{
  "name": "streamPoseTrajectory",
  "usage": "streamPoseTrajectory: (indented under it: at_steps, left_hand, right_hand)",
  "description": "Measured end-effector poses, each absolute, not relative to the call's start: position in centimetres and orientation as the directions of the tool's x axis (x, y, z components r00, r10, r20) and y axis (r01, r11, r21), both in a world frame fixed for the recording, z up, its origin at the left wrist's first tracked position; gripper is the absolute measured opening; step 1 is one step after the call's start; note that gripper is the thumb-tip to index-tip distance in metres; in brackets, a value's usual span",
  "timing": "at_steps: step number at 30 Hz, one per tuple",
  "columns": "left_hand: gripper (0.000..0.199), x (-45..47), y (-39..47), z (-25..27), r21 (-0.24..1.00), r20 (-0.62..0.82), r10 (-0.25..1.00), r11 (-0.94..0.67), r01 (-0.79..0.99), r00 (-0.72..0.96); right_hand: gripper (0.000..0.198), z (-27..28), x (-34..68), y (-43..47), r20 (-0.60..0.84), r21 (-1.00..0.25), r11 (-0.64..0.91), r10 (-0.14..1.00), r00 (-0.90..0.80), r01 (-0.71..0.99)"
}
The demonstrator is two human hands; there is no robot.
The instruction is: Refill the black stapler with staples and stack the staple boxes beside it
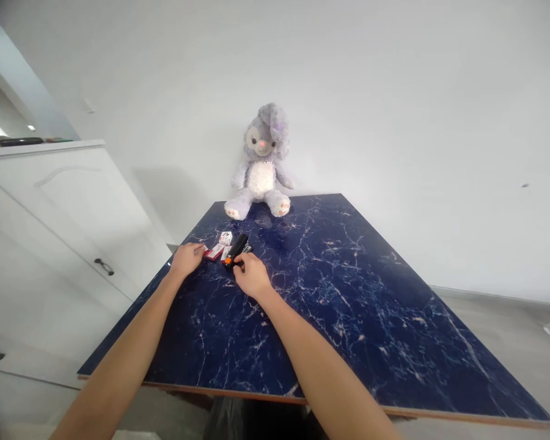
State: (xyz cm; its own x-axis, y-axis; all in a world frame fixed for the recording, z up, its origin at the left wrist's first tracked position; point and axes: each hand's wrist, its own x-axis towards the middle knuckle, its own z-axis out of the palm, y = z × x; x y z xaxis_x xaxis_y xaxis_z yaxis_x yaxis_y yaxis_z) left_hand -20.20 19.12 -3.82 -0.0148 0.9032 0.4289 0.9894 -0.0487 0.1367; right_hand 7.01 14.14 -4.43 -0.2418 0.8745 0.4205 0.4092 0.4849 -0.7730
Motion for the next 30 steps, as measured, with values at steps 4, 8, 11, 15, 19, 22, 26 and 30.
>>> streamPoseTrajectory:
  at_steps: [4,8,11,15,19,22,26,30]
  left_hand:
    - [0.045,-18.6,19.1,-3.7,0.173,0.438,0.899,-0.065,0.983,-0.018]
    - [0.049,-17.2,19.1,-3.5,0.204,0.474,0.879,-0.162,0.966,0.047]
    - [0.052,-16.2,19.5,-3.6,0.185,0.502,0.864,-0.143,0.972,0.032]
    - [0.052,-15.1,20.1,-3.8,0.178,0.397,0.904,-0.247,0.953,0.16]
    - [0.051,-15.0,19.6,-3.7,0.18,0.328,0.9,-0.359,0.916,0.288]
    - [0.053,-15.0,19.0,-3.4,0.203,0.325,0.893,-0.387,0.899,0.311]
    - [0.054,-15.2,18.8,-3.2,0.249,0.333,0.878,-0.433,0.866,0.343]
    - [0.057,-15.8,18.9,-3.1,0.28,0.331,0.869,-0.462,0.842,0.367]
  right_hand:
    - [0.016,-4.4,7.1,14.0,0.415,-0.762,0.49,0.871,-0.261,0.423]
    - [0.016,-4.4,6.9,14.0,0.408,-0.76,0.487,0.873,-0.269,0.429]
    - [0.018,-4.3,6.8,13.9,0.392,-0.77,0.467,0.884,-0.255,0.435]
    - [0.025,-4.2,6.7,13.7,0.377,-0.774,0.448,0.894,-0.242,0.448]
    - [0.039,-4.4,6.8,13.5,0.383,-0.763,0.452,0.892,-0.241,0.462]
    - [0.048,-4.5,6.8,13.6,0.379,-0.761,0.45,0.893,-0.243,0.468]
    - [0.049,-4.5,6.8,13.6,0.371,-0.753,0.449,0.893,-0.253,0.481]
    - [0.05,-4.4,6.9,13.6,0.376,-0.742,0.458,0.889,-0.261,0.489]
